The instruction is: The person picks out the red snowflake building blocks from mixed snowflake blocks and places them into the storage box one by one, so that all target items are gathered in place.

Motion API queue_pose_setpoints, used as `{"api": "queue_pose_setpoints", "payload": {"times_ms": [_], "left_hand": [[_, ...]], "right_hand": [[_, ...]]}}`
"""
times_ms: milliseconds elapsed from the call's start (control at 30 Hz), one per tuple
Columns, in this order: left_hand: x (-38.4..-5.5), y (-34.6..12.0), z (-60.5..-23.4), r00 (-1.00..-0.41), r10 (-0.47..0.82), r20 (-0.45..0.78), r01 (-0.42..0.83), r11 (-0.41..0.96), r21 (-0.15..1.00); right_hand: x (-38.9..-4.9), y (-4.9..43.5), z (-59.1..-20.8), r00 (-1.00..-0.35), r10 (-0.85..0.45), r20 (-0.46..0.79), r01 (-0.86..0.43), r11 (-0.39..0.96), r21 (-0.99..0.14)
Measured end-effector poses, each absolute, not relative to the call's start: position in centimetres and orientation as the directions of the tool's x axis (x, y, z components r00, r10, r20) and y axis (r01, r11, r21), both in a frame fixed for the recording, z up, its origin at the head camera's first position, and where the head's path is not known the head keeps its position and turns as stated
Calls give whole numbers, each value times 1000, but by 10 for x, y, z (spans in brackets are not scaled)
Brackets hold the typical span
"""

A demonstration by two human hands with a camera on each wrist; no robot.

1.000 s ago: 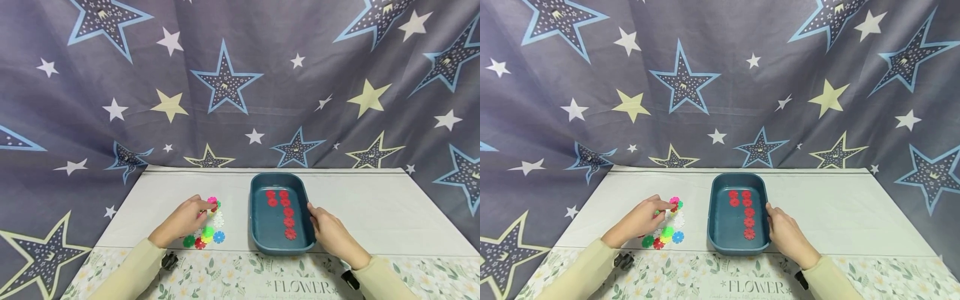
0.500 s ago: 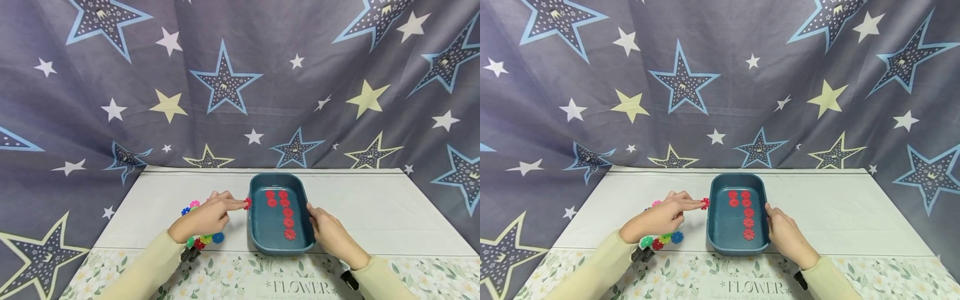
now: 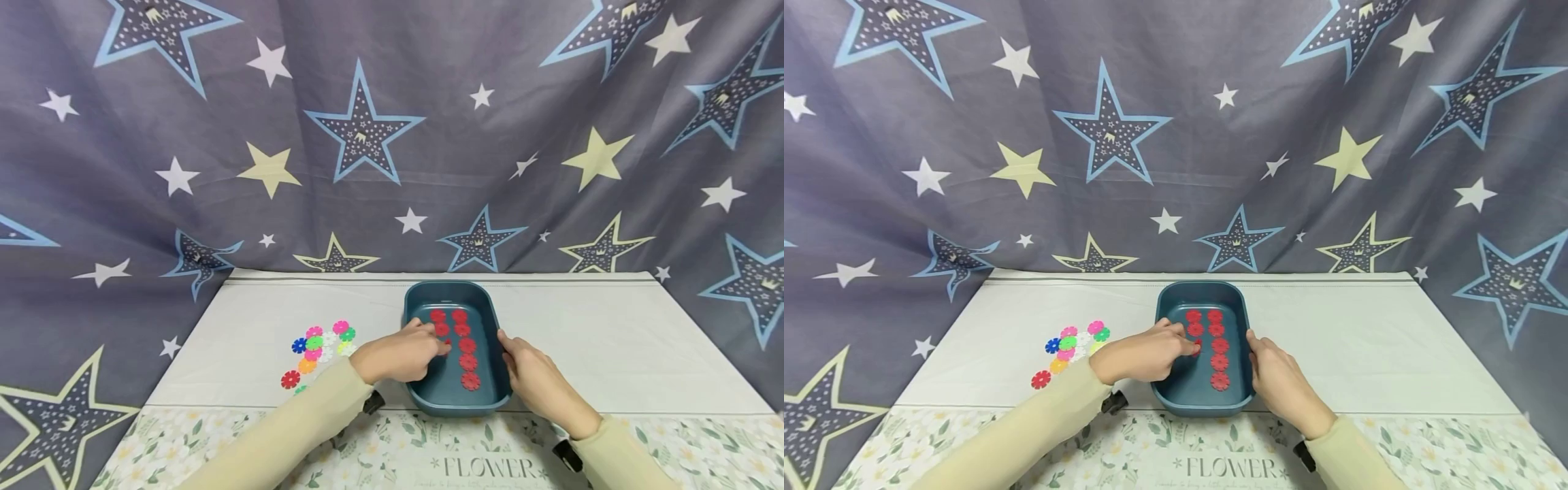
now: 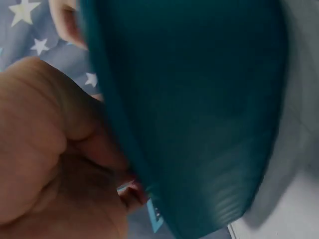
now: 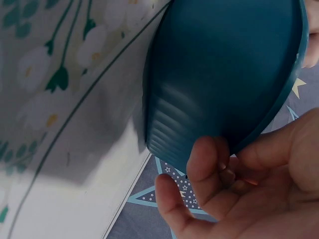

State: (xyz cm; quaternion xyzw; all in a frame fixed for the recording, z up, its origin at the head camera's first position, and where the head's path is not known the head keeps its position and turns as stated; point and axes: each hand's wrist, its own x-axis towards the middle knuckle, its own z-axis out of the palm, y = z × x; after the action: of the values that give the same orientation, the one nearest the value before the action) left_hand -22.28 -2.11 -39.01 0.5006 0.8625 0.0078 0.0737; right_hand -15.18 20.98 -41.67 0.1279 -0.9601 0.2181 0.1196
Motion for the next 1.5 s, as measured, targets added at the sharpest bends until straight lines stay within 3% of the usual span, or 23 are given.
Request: {"api": "queue_pose_setpoints", "payload": {"times_ms": [333,567,733,933,1300,1500], "left_hand": [[-231,-9,-398,-595,774,-218,765,628,144],[-233,-3,-399,-656,710,-257,713,694,97],[-232,1,-397,-646,712,-276,722,687,82],[-232,0,-398,-646,733,-212,736,672,83],[-230,0,-396,-657,703,-271,710,699,92],[-231,-13,-396,-653,751,-96,742,660,116]], "right_hand": [[-152,209,-416,-936,-197,293,-304,870,-387],[-151,210,-416,-939,-192,285,-297,870,-395],[-152,210,-417,-939,-192,287,-298,868,-396],[-152,210,-417,-936,-195,292,-302,870,-389],[-152,210,-416,-936,-189,297,-300,871,-389],[-151,211,-418,-936,-191,296,-301,870,-391]]}}
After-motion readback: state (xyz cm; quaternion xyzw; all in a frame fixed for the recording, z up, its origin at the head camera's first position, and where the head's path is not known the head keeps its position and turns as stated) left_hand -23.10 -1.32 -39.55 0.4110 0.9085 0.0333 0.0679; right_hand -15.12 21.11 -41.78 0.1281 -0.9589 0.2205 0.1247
